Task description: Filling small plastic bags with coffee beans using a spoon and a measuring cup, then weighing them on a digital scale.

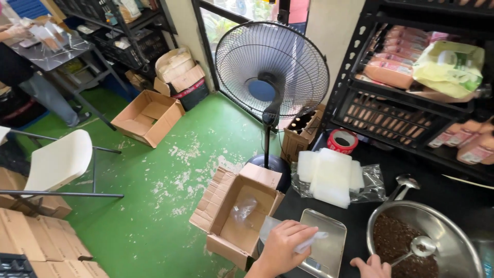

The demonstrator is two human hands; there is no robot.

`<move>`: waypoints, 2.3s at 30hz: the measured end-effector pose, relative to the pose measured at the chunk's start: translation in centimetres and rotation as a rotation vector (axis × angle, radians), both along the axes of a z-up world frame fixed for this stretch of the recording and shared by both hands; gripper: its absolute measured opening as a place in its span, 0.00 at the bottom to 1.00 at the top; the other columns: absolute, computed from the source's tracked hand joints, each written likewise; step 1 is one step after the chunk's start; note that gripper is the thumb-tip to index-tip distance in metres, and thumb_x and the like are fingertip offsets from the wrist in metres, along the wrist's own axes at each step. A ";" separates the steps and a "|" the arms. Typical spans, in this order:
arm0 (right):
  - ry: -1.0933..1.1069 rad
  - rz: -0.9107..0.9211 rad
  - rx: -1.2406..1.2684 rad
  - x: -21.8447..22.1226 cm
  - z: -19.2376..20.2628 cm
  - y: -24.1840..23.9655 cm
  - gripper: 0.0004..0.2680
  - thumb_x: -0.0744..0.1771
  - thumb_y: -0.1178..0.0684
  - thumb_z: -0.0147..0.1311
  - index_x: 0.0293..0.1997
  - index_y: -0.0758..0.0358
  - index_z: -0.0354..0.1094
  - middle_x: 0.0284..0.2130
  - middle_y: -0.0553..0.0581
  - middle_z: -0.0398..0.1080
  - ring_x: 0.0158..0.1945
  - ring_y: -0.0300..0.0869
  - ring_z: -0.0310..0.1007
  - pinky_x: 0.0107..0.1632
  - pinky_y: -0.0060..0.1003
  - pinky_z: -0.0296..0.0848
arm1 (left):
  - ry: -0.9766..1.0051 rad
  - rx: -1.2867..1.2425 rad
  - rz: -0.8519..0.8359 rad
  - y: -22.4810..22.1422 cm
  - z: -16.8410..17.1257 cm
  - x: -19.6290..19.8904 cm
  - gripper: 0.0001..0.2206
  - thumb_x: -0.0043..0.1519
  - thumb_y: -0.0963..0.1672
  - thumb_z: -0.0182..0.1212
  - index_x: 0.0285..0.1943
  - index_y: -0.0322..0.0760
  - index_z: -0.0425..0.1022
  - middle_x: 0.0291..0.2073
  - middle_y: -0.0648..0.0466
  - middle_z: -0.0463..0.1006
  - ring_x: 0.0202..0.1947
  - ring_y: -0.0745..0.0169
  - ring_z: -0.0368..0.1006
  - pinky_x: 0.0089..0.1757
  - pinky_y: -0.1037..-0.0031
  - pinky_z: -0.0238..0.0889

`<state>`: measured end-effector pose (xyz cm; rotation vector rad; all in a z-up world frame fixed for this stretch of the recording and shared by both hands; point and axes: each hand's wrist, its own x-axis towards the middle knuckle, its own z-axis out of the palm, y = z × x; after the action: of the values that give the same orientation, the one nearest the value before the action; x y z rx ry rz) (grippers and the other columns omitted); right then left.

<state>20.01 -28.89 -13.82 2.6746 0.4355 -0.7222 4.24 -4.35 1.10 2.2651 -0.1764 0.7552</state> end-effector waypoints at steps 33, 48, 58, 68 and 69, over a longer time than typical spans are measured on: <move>-0.271 0.429 1.486 -5.8 11.6 8.9 0.09 0.65 0.58 0.55 0.40 0.45 0.79 0.41 0.42 0.79 0.43 0.32 0.80 0.44 0.29 0.75 | 0.430 -0.044 0.103 0.6 0.3 -2.8 0.41 0.52 0.51 0.64 0.73 0.24 0.55 0.59 0.38 0.66 0.56 0.40 0.62 0.55 0.57 0.58; 0.503 0.295 0.984 -8.6 16.2 17.9 0.04 0.63 0.53 0.60 0.32 0.53 0.81 0.27 0.42 0.82 0.31 0.29 0.70 0.40 0.28 0.71 | 0.232 0.205 0.225 4.1 0.8 -7.0 0.39 0.56 0.51 0.67 0.73 0.30 0.54 0.64 0.41 0.64 0.64 0.42 0.60 0.59 0.39 0.46; 0.374 0.587 0.938 -11.1 16.5 20.7 0.10 0.65 0.55 0.53 0.20 0.55 0.62 0.18 0.45 0.69 0.25 0.33 0.63 0.33 0.35 0.63 | 0.228 -0.109 0.186 7.4 0.4 -9.2 0.22 0.57 0.44 0.59 0.61 0.32 0.73 0.53 0.47 0.79 0.54 0.47 0.75 0.52 0.57 0.64; 0.063 0.768 1.527 -13.8 24.5 23.8 0.05 0.66 0.54 0.57 0.43 0.57 0.77 0.26 0.47 0.80 0.23 0.33 0.77 0.30 0.29 0.74 | 0.006 -0.443 0.519 8.5 3.4 -10.8 0.24 0.55 0.46 0.70 0.60 0.35 0.74 0.54 0.48 0.79 0.54 0.54 0.76 0.54 0.65 0.69; -0.008 0.737 1.638 -13.8 24.5 24.0 0.08 0.66 0.54 0.57 0.49 0.56 0.77 0.24 0.47 0.80 0.21 0.31 0.76 0.28 0.26 0.73 | 0.000 -0.450 0.508 8.7 3.7 -10.5 0.24 0.55 0.46 0.71 0.61 0.36 0.73 0.53 0.49 0.79 0.53 0.56 0.75 0.53 0.65 0.69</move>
<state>6.17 -4.90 10.64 3.1195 2.7395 0.0387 -6.24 4.37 4.78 1.8834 0.5395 0.9409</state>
